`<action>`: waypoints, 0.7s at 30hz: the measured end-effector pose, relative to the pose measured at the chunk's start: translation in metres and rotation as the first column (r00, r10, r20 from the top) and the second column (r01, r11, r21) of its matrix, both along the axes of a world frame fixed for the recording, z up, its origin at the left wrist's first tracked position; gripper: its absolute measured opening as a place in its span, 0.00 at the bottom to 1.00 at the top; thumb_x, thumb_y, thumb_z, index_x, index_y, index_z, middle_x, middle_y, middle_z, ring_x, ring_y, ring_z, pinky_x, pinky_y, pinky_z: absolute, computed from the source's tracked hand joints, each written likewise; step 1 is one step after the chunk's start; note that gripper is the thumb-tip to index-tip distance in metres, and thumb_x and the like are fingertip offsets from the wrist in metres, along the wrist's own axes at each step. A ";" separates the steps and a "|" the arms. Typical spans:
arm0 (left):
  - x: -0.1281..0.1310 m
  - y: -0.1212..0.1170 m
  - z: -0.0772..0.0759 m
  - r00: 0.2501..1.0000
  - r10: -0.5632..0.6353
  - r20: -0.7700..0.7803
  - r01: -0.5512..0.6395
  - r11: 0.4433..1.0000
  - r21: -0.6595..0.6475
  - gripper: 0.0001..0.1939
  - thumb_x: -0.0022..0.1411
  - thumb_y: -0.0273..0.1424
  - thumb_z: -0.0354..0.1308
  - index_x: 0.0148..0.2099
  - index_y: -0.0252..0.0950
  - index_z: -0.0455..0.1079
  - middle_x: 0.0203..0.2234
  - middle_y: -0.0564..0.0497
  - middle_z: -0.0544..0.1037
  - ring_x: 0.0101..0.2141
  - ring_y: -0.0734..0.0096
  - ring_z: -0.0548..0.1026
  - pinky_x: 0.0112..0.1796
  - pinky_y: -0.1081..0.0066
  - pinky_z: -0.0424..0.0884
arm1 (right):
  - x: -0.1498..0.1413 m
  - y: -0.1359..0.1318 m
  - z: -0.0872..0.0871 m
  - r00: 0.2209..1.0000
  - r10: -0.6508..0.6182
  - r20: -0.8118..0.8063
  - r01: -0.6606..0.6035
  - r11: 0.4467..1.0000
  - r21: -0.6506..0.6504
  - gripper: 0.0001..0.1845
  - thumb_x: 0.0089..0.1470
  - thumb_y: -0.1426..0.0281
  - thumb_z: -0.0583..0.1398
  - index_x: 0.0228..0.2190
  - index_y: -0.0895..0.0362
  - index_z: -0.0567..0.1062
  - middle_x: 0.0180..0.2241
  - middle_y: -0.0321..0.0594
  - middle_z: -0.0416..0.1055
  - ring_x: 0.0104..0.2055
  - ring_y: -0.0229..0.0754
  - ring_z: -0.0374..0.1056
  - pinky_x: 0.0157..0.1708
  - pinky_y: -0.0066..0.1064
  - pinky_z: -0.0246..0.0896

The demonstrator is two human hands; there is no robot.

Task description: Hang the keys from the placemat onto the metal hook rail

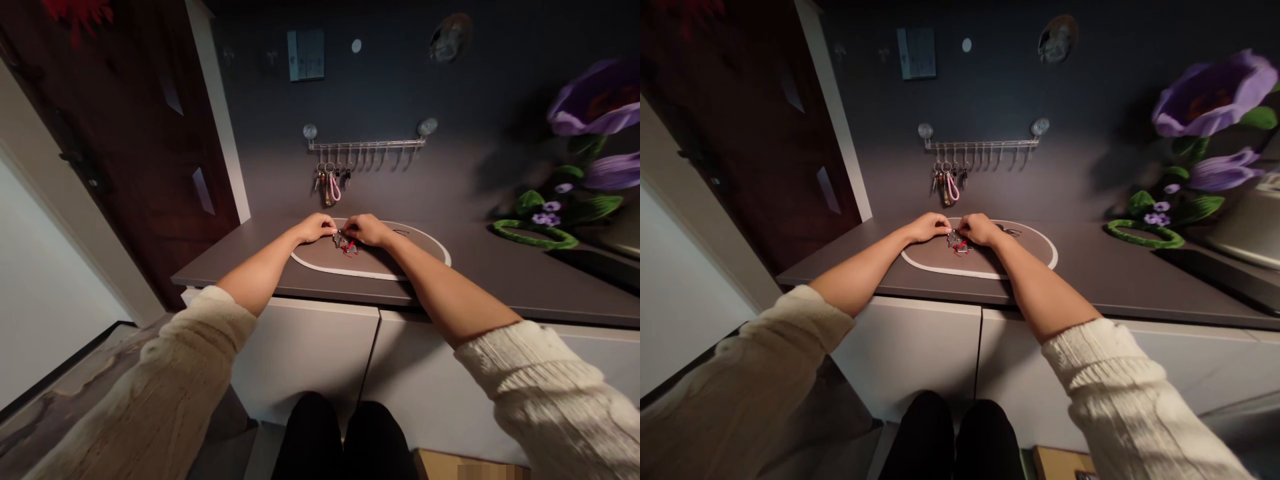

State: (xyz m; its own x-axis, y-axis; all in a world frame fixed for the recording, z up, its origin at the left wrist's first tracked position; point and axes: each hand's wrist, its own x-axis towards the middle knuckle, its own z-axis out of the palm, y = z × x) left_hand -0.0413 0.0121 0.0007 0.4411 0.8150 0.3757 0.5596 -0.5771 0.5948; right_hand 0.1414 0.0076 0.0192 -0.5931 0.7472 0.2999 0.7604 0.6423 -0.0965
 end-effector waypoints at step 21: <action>0.012 -0.008 0.012 0.835 0.130 0.534 0.006 0.970 -0.244 0.06 0.54 0.28 0.57 0.32 0.30 0.64 0.21 0.54 0.70 0.21 0.84 0.65 0.23 0.79 0.58 | -0.003 -0.005 0.001 0.896 -0.010 -0.444 -0.019 0.998 -0.062 0.11 0.51 0.69 0.53 0.34 0.61 0.73 0.26 0.38 0.71 0.28 0.34 0.63 0.32 0.26 0.56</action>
